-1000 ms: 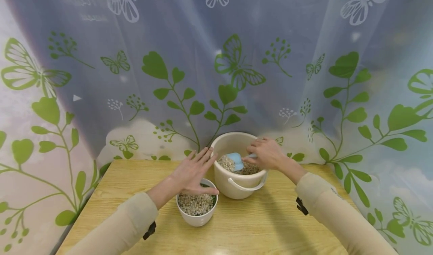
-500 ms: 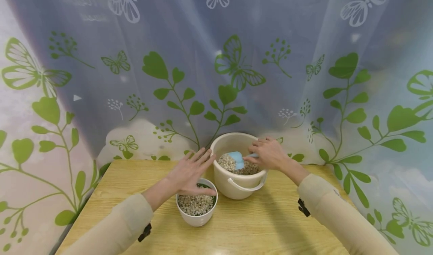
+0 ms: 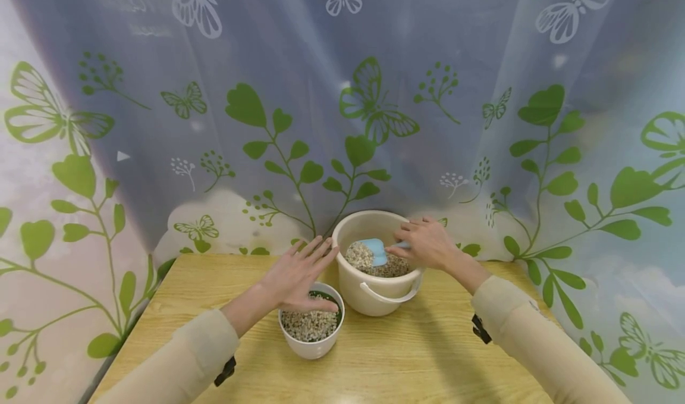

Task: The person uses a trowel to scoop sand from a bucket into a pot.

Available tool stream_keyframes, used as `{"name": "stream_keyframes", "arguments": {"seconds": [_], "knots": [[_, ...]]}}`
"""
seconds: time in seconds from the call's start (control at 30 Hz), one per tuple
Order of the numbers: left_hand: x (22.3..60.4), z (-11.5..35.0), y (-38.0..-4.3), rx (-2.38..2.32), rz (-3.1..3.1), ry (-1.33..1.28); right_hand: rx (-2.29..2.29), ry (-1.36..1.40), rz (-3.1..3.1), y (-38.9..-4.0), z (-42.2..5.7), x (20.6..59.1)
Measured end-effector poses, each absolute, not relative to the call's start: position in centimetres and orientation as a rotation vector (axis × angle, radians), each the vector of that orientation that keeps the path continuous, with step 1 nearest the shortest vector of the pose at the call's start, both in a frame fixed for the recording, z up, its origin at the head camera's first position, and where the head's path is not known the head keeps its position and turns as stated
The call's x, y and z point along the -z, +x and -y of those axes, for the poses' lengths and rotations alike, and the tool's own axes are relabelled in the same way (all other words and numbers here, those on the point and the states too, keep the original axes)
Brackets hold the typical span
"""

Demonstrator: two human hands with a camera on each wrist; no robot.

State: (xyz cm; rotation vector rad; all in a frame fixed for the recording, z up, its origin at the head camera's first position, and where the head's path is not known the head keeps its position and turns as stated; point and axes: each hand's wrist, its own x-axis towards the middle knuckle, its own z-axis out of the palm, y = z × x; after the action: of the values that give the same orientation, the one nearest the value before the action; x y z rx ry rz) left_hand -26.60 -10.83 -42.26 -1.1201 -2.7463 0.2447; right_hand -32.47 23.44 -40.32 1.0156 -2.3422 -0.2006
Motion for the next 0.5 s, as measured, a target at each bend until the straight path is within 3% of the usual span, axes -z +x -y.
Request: {"name": "stream_keyframes", "arguments": {"seconds": [0.5], "knots": [[42.25,11.20,-26.42,-0.222,2.737,-1.142,0.170,0.987,2.443,-32.63,-24.21,39.70]]}}
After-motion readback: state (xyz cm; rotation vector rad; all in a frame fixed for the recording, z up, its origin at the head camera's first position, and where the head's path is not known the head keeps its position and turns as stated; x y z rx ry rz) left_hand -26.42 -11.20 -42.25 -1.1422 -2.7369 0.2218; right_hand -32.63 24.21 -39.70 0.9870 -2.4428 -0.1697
